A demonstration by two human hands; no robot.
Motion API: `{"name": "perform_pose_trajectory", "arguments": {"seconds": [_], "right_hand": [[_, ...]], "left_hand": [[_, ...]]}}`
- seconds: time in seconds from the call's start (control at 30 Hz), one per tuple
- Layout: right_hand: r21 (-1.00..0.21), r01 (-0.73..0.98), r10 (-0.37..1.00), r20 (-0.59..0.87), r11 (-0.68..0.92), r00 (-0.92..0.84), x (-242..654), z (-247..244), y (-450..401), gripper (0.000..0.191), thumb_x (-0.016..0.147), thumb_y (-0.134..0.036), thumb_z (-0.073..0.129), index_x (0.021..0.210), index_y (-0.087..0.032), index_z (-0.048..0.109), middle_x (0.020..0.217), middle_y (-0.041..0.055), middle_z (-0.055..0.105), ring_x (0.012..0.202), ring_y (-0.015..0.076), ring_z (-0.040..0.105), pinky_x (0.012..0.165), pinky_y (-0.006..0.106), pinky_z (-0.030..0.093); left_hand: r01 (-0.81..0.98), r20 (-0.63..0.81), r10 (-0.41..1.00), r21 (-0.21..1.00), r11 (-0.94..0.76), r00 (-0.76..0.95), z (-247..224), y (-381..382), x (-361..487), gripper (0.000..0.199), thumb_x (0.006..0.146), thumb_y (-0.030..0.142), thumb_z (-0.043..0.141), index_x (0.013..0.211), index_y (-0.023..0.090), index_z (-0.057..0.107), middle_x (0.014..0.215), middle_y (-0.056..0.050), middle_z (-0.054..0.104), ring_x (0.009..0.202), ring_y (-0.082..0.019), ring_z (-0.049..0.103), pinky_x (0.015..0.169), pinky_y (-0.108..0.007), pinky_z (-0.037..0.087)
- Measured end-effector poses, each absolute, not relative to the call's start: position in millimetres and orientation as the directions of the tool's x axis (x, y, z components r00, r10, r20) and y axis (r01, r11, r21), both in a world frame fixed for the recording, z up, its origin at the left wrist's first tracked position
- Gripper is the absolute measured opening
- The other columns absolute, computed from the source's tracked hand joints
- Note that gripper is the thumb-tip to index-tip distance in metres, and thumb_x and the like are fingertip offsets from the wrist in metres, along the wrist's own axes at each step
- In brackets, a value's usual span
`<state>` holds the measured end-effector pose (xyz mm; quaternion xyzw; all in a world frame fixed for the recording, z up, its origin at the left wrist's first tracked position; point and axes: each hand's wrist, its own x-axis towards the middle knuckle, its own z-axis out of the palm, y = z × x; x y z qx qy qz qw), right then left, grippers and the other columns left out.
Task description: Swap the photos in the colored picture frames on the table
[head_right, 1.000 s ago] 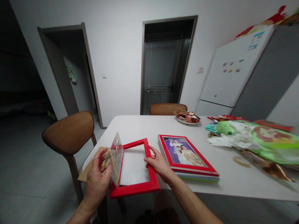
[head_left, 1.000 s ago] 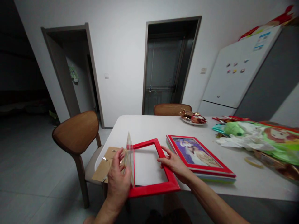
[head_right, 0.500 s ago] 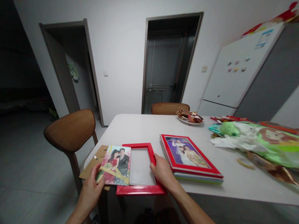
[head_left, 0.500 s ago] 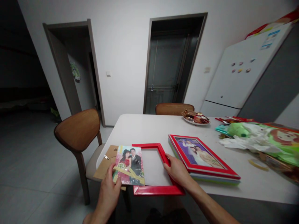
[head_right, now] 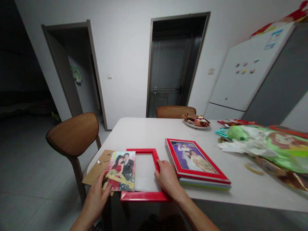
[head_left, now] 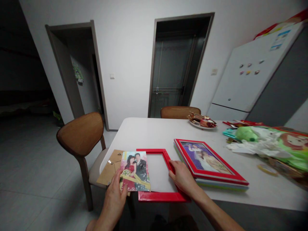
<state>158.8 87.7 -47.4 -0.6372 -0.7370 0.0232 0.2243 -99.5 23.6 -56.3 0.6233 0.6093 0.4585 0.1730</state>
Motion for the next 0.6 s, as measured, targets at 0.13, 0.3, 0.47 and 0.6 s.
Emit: {"name": "perform_pose_trajectory", "arguments": {"seconds": [0.13, 0.3, 0.47, 0.6], "right_hand": [[-0.530, 0.791, 0.925, 0.362, 0.306, -0.114, 133, -40, 80, 0.043, 0.070, -0.019, 0.044, 0.111, -0.008, 0.050, 0.105, 0.0139, 0.055, 0.094, 0.0205, 0.050, 0.085, 0.032, 0.037], [-0.884, 0.408, 0.969, 0.162, 0.227, -0.187, 85, -47, 85, 0.048, 0.068, -0.018, 0.047, 0.116, -0.012, 0.045, 0.077, 0.0038, 0.061, 0.061, 0.0115, 0.053, 0.058, 0.023, 0.043], [-0.998, -0.015, 0.993, 0.068, 0.066, -0.097, 54, -36, 89, 0.056, 0.062, -0.011, 0.046, 0.118, -0.010, 0.038, 0.056, -0.0064, 0.047, 0.046, 0.0066, 0.043, 0.046, 0.018, 0.035], [-0.948, -0.281, 0.980, 0.177, 0.146, -0.088, 46, 0, 76, 0.061, 0.065, -0.021, 0.054, 0.121, -0.015, 0.032, 0.066, -0.0045, 0.052, 0.055, 0.0072, 0.049, 0.053, 0.019, 0.040]], "left_hand": [[0.705, 0.413, 0.910, 0.655, -0.271, -0.034, -58, 23, -95, 0.046, 0.071, 0.018, 0.043, 0.116, 0.012, 0.042, 0.122, -0.014, 0.046, 0.114, -0.024, 0.040, 0.095, -0.042, 0.032], [0.764, 0.442, 0.875, 0.489, -0.421, 0.199, -57, 20, -83, 0.053, 0.067, 0.011, 0.043, 0.120, 0.017, 0.039, 0.130, -0.011, 0.037, 0.122, -0.023, 0.029, 0.100, -0.047, 0.023], [0.801, 0.440, 0.874, 0.436, -0.410, 0.207, -61, 26, -74, 0.060, 0.061, 0.005, 0.041, 0.120, 0.013, 0.040, 0.132, -0.013, 0.034, 0.122, -0.026, 0.027, 0.098, -0.050, 0.025], [0.706, 0.583, 0.802, 0.516, -0.485, 0.125, -48, 34, -73, 0.058, 0.064, 0.000, 0.031, 0.120, 0.012, 0.041, 0.130, -0.011, 0.038, 0.121, -0.020, 0.030, 0.100, -0.042, 0.025]]}}
